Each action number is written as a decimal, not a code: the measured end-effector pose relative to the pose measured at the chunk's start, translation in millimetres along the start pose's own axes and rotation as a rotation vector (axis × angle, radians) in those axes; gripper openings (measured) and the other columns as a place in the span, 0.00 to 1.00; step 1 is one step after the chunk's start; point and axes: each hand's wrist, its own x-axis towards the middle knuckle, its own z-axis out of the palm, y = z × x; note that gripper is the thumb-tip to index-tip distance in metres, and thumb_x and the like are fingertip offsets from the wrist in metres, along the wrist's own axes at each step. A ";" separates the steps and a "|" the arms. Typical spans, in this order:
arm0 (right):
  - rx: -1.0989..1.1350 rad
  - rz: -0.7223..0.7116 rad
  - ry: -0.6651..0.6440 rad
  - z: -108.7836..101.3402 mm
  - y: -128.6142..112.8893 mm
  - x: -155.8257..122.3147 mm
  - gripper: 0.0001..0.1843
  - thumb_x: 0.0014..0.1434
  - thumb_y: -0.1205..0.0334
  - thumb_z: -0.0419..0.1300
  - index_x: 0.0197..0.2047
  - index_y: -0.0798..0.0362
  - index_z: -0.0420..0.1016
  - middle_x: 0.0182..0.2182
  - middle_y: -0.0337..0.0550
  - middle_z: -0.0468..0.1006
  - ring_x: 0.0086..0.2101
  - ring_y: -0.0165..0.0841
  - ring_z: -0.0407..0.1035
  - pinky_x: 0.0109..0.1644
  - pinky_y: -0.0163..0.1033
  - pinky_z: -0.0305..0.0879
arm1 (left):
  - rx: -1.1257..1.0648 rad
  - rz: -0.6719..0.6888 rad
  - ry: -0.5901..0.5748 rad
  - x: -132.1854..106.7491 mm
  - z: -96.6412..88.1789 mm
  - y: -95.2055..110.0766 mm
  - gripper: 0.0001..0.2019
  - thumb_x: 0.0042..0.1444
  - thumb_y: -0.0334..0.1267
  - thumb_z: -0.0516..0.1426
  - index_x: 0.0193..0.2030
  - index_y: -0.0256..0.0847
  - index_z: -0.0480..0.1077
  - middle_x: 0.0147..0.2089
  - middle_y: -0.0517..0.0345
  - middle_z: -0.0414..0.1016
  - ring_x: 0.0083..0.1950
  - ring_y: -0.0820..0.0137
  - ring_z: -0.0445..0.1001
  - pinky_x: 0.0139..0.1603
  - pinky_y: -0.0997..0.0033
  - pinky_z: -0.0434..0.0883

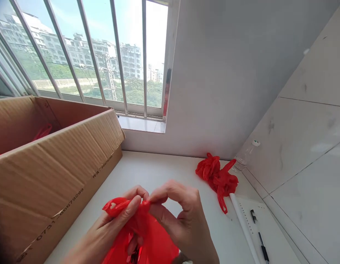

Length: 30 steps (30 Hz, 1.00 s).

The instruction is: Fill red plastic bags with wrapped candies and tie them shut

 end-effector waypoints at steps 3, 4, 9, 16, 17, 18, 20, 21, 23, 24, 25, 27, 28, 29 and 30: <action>-0.159 -0.189 -0.208 -4.3 -11.1 -6.2 0.05 0.59 0.67 0.65 0.34 0.47 0.80 0.31 0.38 0.76 0.34 0.31 0.69 0.40 0.37 0.69 | -0.222 -0.017 -0.184 4.5 -13.6 -1.3 0.15 0.63 0.49 0.58 0.35 0.39 0.63 0.28 0.64 0.66 0.28 0.78 0.61 0.28 0.83 0.60; -0.217 -0.225 -0.255 -6.4 -13.8 -7.6 0.04 0.59 0.66 0.66 0.33 0.47 0.80 0.32 0.40 0.76 0.36 0.32 0.68 0.41 0.37 0.69 | -0.243 0.000 -0.210 5.3 -18.2 -2.8 0.14 0.62 0.46 0.60 0.35 0.38 0.64 0.30 0.63 0.67 0.29 0.78 0.61 0.29 0.83 0.60; -0.250 -0.175 -0.273 -17.8 -12.7 -9.9 0.11 0.58 0.56 0.68 0.44 0.44 0.78 0.47 0.43 0.74 0.47 0.35 0.70 0.53 0.37 0.69 | -0.031 0.132 -0.256 1.8 -27.0 -12.2 0.10 0.58 0.35 0.60 0.34 0.40 0.60 0.32 0.63 0.64 0.31 0.76 0.59 0.30 0.78 0.58; 0.039 0.049 -0.386 -11.4 18.1 2.4 0.42 0.52 0.57 0.72 0.67 0.41 0.61 0.50 0.42 0.79 0.47 0.36 0.75 0.53 0.38 0.71 | 0.850 0.763 0.163 0.4 -9.8 -4.0 0.14 0.58 0.23 0.54 0.29 0.41 0.52 0.26 0.66 0.60 0.27 0.76 0.52 0.27 0.75 0.52; 0.061 0.113 -0.361 -11.0 19.7 2.0 0.38 0.55 0.59 0.70 0.66 0.41 0.63 0.45 0.40 0.80 0.42 0.33 0.76 0.50 0.37 0.72 | 0.916 0.840 0.267 1.8 -9.0 -3.8 0.14 0.60 0.23 0.53 0.29 0.40 0.53 0.28 0.65 0.62 0.28 0.75 0.53 0.27 0.75 0.54; 0.089 0.175 -0.342 -11.3 20.1 1.0 0.35 0.57 0.60 0.69 0.65 0.41 0.64 0.43 0.39 0.80 0.39 0.31 0.76 0.46 0.36 0.73 | 0.946 0.901 0.359 3.3 -8.6 -4.4 0.13 0.61 0.22 0.52 0.30 0.40 0.55 0.30 0.64 0.65 0.29 0.75 0.56 0.29 0.75 0.56; 0.165 0.264 -0.352 -13.9 18.5 -1.6 0.32 0.59 0.57 0.66 0.65 0.40 0.64 0.42 0.39 0.80 0.36 0.30 0.76 0.41 0.34 0.73 | 0.920 0.956 0.479 5.6 -7.6 -7.5 0.13 0.61 0.19 0.50 0.31 0.40 0.57 0.35 0.62 0.68 0.32 0.76 0.61 0.31 0.76 0.60; 0.192 0.295 -0.354 -15.3 17.3 -2.3 0.30 0.62 0.54 0.64 0.65 0.41 0.64 0.43 0.40 0.79 0.36 0.30 0.76 0.40 0.34 0.74 | 0.891 0.966 0.501 6.4 -6.6 -9.5 0.13 0.59 0.17 0.49 0.31 0.40 0.57 0.38 0.61 0.67 0.33 0.77 0.62 0.31 0.77 0.61; 0.191 0.333 -0.292 -17.3 16.2 -1.3 0.26 0.67 0.50 0.57 0.66 0.43 0.63 0.45 0.43 0.79 0.37 0.30 0.76 0.38 0.34 0.73 | 0.854 0.978 0.490 7.1 -3.6 -12.9 0.14 0.58 0.16 0.49 0.31 0.40 0.58 0.40 0.60 0.65 0.34 0.77 0.63 0.30 0.79 0.61; 0.173 0.337 -0.253 -17.5 16.6 0.3 0.24 0.68 0.50 0.54 0.65 0.44 0.64 0.43 0.43 0.79 0.36 0.29 0.76 0.38 0.34 0.73 | 0.852 0.988 0.466 6.9 -2.1 -13.8 0.14 0.58 0.16 0.50 0.31 0.40 0.58 0.40 0.60 0.64 0.35 0.77 0.63 0.30 0.79 0.61; 0.163 0.328 -0.241 -17.4 17.6 2.3 0.23 0.69 0.50 0.53 0.64 0.46 0.66 0.40 0.41 0.79 0.34 0.28 0.75 0.38 0.33 0.72 | 0.860 0.993 0.447 6.5 -1.0 -14.0 0.14 0.57 0.16 0.50 0.31 0.40 0.58 0.40 0.59 0.63 0.35 0.77 0.62 0.30 0.79 0.61; 0.187 0.295 -0.293 -16.6 20.4 6.5 0.18 0.68 0.53 0.56 0.57 0.48 0.74 0.33 0.38 0.78 0.30 0.26 0.72 0.35 0.31 0.69 | 0.899 0.980 0.434 4.8 -1.5 -12.2 0.13 0.55 0.15 0.49 0.31 0.39 0.59 0.39 0.59 0.61 0.35 0.77 0.61 0.30 0.78 0.60; 0.202 0.274 -0.322 -16.0 21.6 8.0 0.14 0.66 0.54 0.58 0.51 0.49 0.78 0.30 0.37 0.77 0.29 0.25 0.70 0.33 0.30 0.67 | 0.929 0.954 0.433 3.7 -3.5 -10.5 0.14 0.54 0.15 0.48 0.31 0.39 0.59 0.38 0.60 0.60 0.35 0.76 0.60 0.30 0.77 0.59; 0.202 0.251 -0.327 -15.4 22.6 9.1 0.10 0.65 0.56 0.60 0.45 0.50 0.80 0.29 0.36 0.77 0.29 0.25 0.69 0.32 0.30 0.65 | 0.966 0.922 0.424 2.5 -6.4 -8.4 0.14 0.52 0.14 0.47 0.31 0.39 0.60 0.38 0.60 0.59 0.34 0.76 0.59 0.30 0.77 0.59; 0.183 0.226 -0.302 -14.7 23.0 9.7 0.08 0.64 0.58 0.62 0.40 0.51 0.81 0.29 0.36 0.78 0.29 0.25 0.69 0.33 0.30 0.65 | 1.006 0.881 0.393 1.1 -10.2 -6.2 0.15 0.51 0.14 0.47 0.32 0.39 0.61 0.37 0.60 0.59 0.34 0.75 0.59 0.30 0.76 0.58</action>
